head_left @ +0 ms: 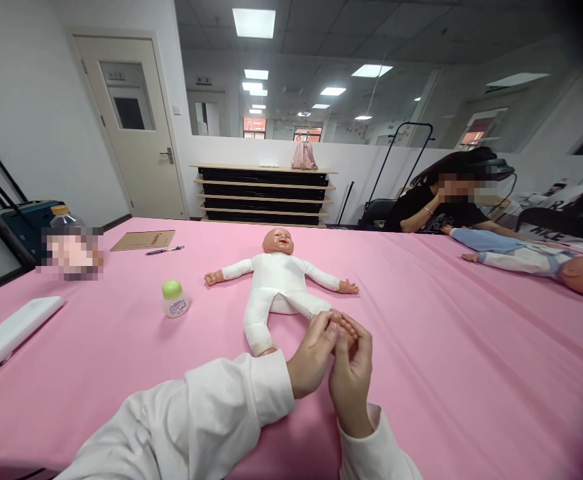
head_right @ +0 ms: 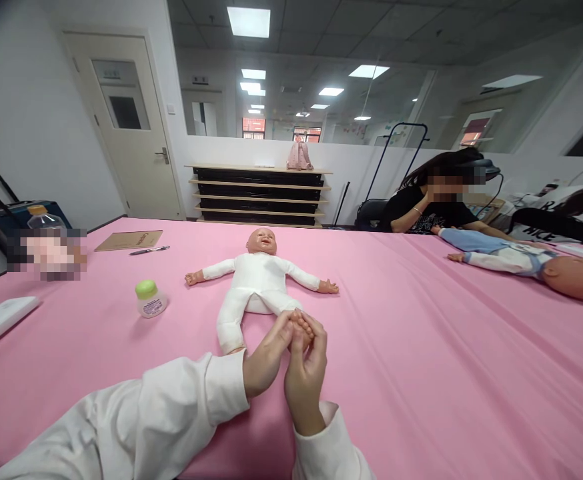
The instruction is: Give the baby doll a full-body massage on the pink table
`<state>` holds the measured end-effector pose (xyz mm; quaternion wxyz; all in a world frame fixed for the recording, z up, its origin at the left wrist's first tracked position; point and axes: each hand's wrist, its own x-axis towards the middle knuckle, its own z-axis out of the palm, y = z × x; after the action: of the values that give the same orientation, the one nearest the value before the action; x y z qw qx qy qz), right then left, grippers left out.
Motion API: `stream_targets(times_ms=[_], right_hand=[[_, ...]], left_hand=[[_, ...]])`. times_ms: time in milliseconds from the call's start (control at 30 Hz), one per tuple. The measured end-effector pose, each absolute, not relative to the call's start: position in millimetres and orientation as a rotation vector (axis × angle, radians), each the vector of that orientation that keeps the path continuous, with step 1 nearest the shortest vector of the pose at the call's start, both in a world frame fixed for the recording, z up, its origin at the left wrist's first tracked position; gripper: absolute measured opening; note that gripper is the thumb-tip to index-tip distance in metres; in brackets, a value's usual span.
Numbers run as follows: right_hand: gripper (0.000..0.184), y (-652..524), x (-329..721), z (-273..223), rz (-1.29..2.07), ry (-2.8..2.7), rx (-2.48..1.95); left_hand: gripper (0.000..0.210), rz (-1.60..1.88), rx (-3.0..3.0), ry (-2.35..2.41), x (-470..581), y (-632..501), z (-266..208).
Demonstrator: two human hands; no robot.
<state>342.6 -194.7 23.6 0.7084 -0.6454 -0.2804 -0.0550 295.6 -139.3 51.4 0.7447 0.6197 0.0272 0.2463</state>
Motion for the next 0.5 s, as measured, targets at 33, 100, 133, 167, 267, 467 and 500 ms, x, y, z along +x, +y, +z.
stream_targets(times_ms=[33,100,133,167,267,467,500], right_hand=[[0.043,-195,346,24,-0.090,-0.547,-1.408],[0.044,-197,351,24,0.005,-0.454,-1.359],[0.045,-198,352,23,0.056,-0.443,-1.337],[0.047,-198,353,21,0.095,-0.454,-1.314],[0.052,-199,347,12,0.111,-0.611,-1.293],[0.051,-195,336,10,-0.081,-0.739,-1.465],[0.048,-195,337,12,-0.097,-0.680,-1.445]], left_hand=[[0.040,0.548,1.420,0.053,295,-141,47],[0.040,0.563,1.503,0.068,296,-143,39],[0.040,0.564,1.506,0.082,298,-144,37],[0.039,0.556,1.476,0.093,300,-144,35],[0.037,0.508,1.244,0.140,307,-140,40],[0.039,0.485,1.109,0.162,301,-139,51],[0.037,0.503,1.154,0.136,299,-141,50]])
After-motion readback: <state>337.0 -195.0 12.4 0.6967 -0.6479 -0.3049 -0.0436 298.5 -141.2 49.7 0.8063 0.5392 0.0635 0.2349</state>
